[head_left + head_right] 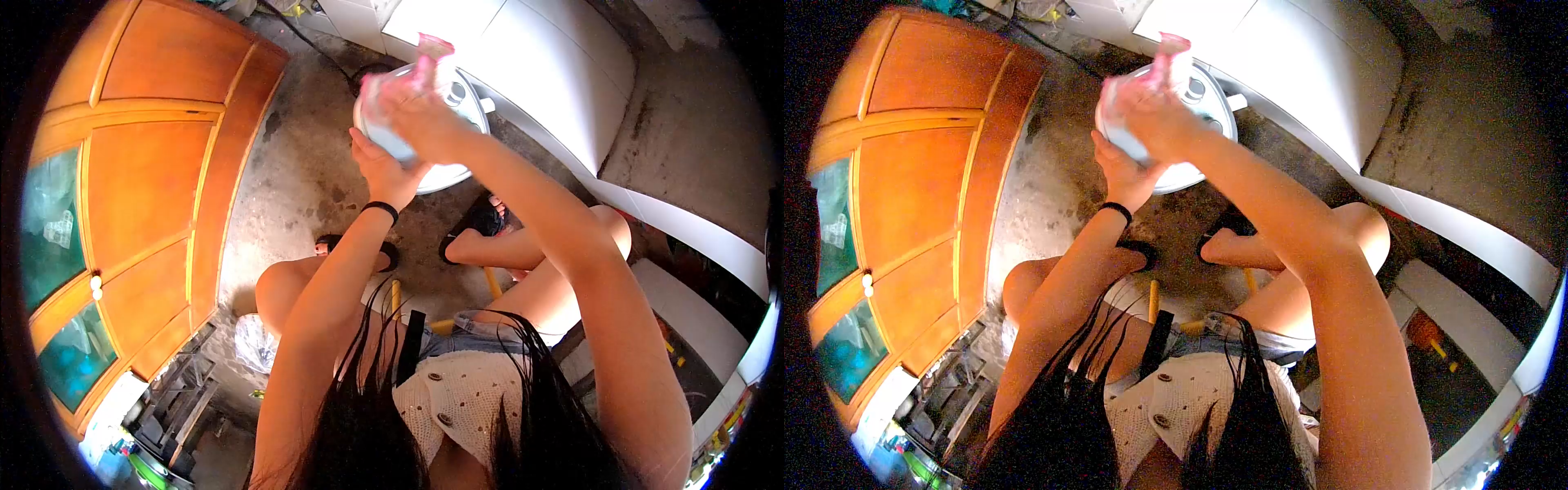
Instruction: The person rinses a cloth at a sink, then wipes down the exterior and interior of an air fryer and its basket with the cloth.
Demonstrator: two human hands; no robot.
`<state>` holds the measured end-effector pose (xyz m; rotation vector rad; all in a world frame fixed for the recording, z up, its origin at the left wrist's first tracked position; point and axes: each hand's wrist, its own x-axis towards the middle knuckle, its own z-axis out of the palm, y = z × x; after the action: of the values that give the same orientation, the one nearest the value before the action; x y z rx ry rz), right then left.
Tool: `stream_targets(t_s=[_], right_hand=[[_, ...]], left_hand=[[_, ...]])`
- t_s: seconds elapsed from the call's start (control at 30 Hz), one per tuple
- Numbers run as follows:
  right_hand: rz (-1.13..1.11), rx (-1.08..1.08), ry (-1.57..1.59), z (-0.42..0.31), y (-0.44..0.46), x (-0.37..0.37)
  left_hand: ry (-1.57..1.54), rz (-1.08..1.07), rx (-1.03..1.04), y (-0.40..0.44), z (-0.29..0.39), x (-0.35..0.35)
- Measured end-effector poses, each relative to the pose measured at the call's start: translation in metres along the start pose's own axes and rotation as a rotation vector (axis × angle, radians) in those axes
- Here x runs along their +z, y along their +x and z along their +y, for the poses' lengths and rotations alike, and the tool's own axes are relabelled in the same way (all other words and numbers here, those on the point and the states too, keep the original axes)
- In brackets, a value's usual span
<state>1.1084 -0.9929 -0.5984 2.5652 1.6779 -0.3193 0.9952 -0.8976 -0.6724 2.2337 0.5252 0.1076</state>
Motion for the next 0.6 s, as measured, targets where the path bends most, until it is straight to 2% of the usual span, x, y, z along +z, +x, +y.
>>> stream_targets(t_s=[0.03,0.07,0.1,0.13,0.23,0.27,0.3,0.37,0.4,0.47,0.5,0.57,0.6], right_hand=[[-0.117,0.130,0.157,0.012,-0.001,-0.016],[0.083,0.248,0.242,0.024,0.006,0.021],[0.290,0.365,0.319,0.024,0.011,0.025],[0.228,0.451,0.385,0.026,0.011,0.026],[0.277,0.597,0.258,0.003,0.016,0.039],[0.253,0.556,0.112,-0.010,0.007,0.041],[0.232,0.516,0.120,-0.026,-0.005,0.035],[0.330,0.471,0.099,-0.054,-0.029,0.046],[0.324,0.483,0.090,-0.050,-0.028,0.047],[0.329,0.519,0.082,-0.033,-0.014,0.052],[0.342,0.500,-0.023,-0.021,-0.005,0.052],[0.328,0.578,0.006,0.004,0.020,0.042],[0.205,0.575,0.136,0.014,0.025,0.025]], left_hand=[[-0.002,-0.014,-0.034,0.000,0.004,-0.002],[-0.005,-0.029,-0.071,-0.001,0.010,-0.005],[-0.010,-0.038,-0.100,0.000,0.015,-0.008],[-0.045,-0.032,-0.087,-0.002,0.017,-0.010],[0.001,-0.040,-0.099,-0.005,0.018,-0.012],[0.041,-0.009,-0.034,-0.006,0.012,-0.008],[0.009,0.007,-0.045,-0.003,0.005,-0.004],[-0.064,0.032,-0.072,0.001,-0.003,0.006],[-0.076,0.012,-0.118,-0.002,0.008,0.000],[0.007,0.015,-0.052,0.003,0.007,0.000],[0.054,0.008,-0.028,-0.001,0.006,-0.002],[-0.048,-0.001,-0.085,-0.005,0.013,-0.006],[-0.074,0.002,-0.095,-0.006,0.014,-0.006]])
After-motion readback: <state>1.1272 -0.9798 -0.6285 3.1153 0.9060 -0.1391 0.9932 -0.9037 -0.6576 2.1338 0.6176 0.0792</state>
